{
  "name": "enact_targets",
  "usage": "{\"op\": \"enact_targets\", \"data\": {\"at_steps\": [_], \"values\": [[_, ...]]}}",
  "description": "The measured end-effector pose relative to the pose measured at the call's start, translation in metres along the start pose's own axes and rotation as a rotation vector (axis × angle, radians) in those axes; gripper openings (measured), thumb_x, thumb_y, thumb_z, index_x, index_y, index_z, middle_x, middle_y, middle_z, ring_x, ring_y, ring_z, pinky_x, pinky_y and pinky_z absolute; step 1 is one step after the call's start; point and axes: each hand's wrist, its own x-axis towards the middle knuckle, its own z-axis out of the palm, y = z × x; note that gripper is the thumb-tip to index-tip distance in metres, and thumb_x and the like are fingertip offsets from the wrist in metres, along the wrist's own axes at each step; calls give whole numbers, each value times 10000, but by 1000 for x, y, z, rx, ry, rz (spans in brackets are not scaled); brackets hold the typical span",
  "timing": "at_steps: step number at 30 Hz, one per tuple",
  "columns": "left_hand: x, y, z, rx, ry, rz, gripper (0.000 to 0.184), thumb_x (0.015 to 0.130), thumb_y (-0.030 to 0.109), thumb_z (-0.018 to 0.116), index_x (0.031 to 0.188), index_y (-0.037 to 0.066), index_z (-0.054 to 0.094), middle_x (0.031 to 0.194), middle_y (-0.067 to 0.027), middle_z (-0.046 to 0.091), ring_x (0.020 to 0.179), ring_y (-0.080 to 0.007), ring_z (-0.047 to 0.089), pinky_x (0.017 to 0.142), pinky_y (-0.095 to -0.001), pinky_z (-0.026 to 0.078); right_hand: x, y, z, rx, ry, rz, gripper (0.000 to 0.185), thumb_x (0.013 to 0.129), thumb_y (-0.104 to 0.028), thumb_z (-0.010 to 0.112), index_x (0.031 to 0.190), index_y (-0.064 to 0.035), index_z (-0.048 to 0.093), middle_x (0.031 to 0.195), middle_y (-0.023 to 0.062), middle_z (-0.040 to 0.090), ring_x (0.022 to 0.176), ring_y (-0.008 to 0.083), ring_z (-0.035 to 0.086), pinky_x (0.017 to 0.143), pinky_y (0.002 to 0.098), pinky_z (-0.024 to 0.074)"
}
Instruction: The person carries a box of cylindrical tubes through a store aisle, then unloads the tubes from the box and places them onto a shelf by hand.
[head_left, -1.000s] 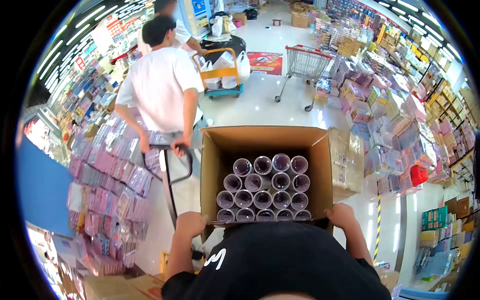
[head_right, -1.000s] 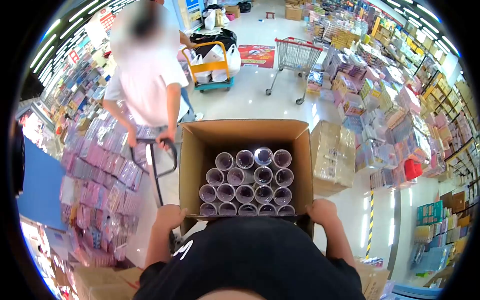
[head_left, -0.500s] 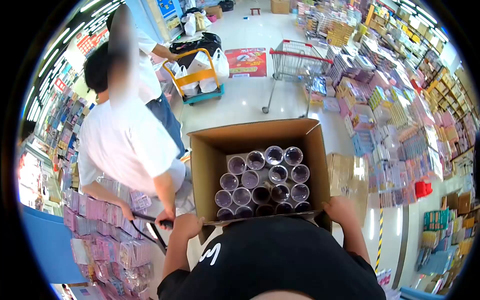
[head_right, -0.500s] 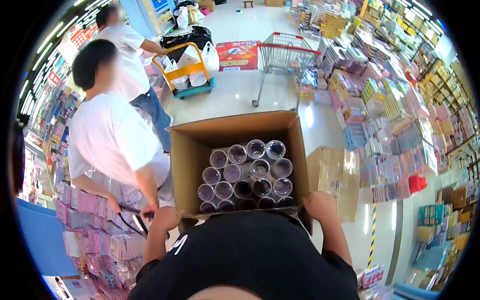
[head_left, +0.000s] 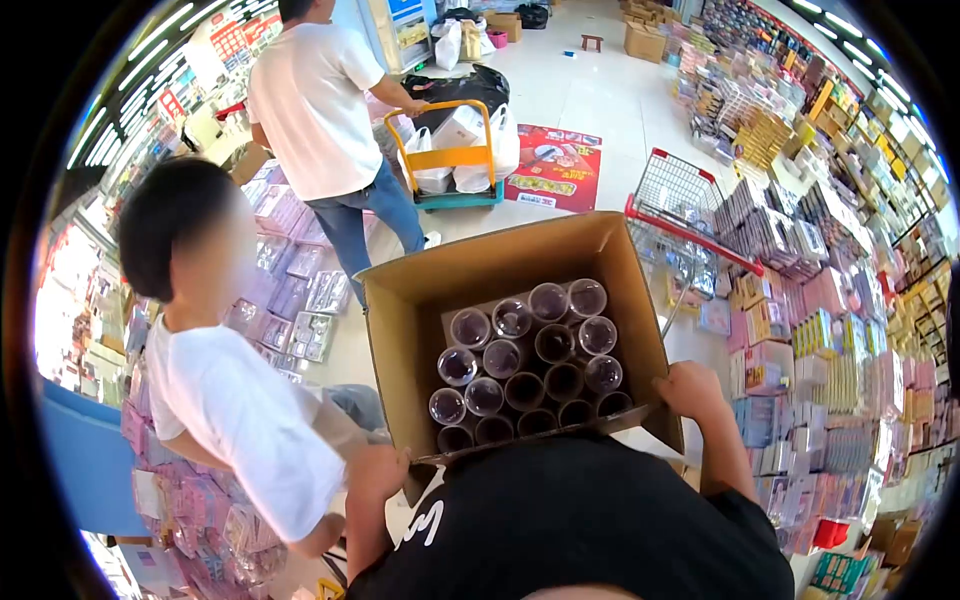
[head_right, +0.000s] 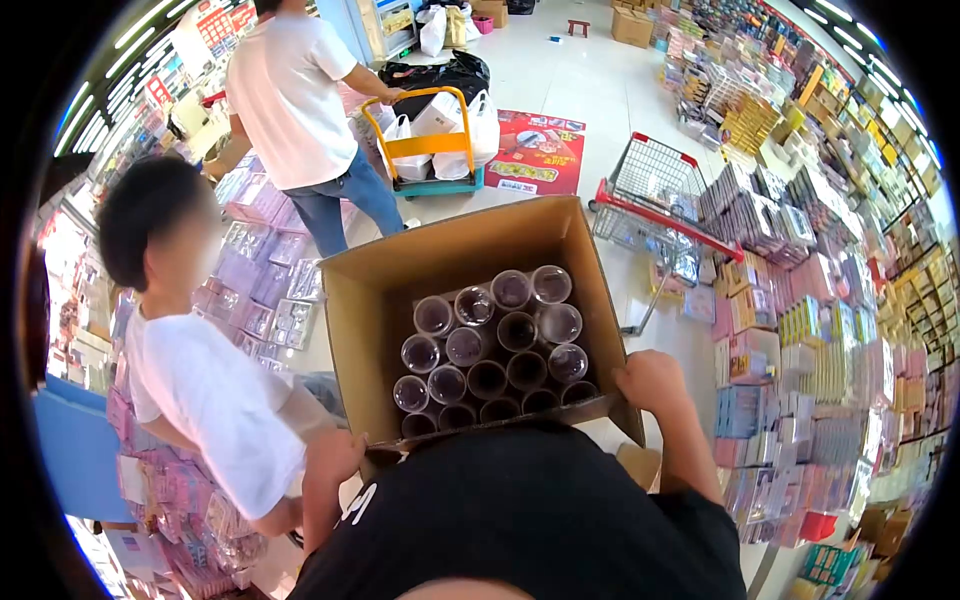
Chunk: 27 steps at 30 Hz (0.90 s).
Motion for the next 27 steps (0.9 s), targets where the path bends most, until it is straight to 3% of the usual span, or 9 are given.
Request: {"op": "enact_targets", "data": {"at_steps": [4,10,17,19,20,21,22,25,27], "values": [[116,-6,-30,-63,32,-18,512,954,441,459,808,28,724,868,-220,693,816,-426,654,749,-538,493,110,-11,-28,-35,-100,5,438,890,-430,554,823,-35,731,828,198,701,837,387,687,772,475,539],[203,9,-110,12,-72,-18,527,957,462,455,831,30,728,884,-212,697,846,-413,659,774,-531,494,208,-24,-95,67,-85,32,431,901,-426,536,839,-46,730,829,185,704,837,377,681,774,475,534],[403,56,-180,74,-79,-60,591,948,494,430,817,-2,721,900,-235,694,887,-422,656,800,-527,497,429,6,-124,47,-167,-149,333,867,-331,514,834,-91,743,836,141,718,829,349,696,720,466,542],[470,50,-182,81,-52,14,558,931,468,462,836,-19,716,920,-257,684,892,-434,648,813,-540,484,491,14,-130,91,-150,-107,346,863,-327,513,867,-69,744,873,151,720,861,356,695,742,474,537],[482,72,-215,-6,-188,-80,562,926,474,458,852,-16,723,917,-256,686,894,-437,651,825,-539,485,506,15,-141,122,-175,-91,356,864,-327,511,877,-57,742,884,160,717,870,367,690,756,477,534],[497,80,-222,143,51,-111,564,922,482,464,835,-11,723,886,-251,689,884,-438,656,836,-533,486,522,15,-144,173,-156,-67,356,864,-327,511,877,-57,742,884,160,717,870,367,690,756,477,534],[522,76,-241,98,-80,-35,349,769,384,619,937,108,749,958,-247,687,932,-386,661,831,-505,505,542,20,-147,206,-185,-42,368,869,-331,509,887,-44,738,892,169,714,873,373,686,765,480,531],[611,67,-268,177,-141,70,333,754,360,620,894,86,748,873,-227,694,888,-425,654,803,-525,496,594,35,-165,262,-225,26,385,878,-341,507,898,-30,734,902,179,711,876,380,681,776,480,530],[643,92,-308,161,-111,81,362,837,384,558,888,77,741,885,-227,696,892,-432,652,801,-523,495,617,40,-175,282,-230,65,391,882,-348,509,901,-29,734,904,180,711,876,381,681,778,476,531]]}}
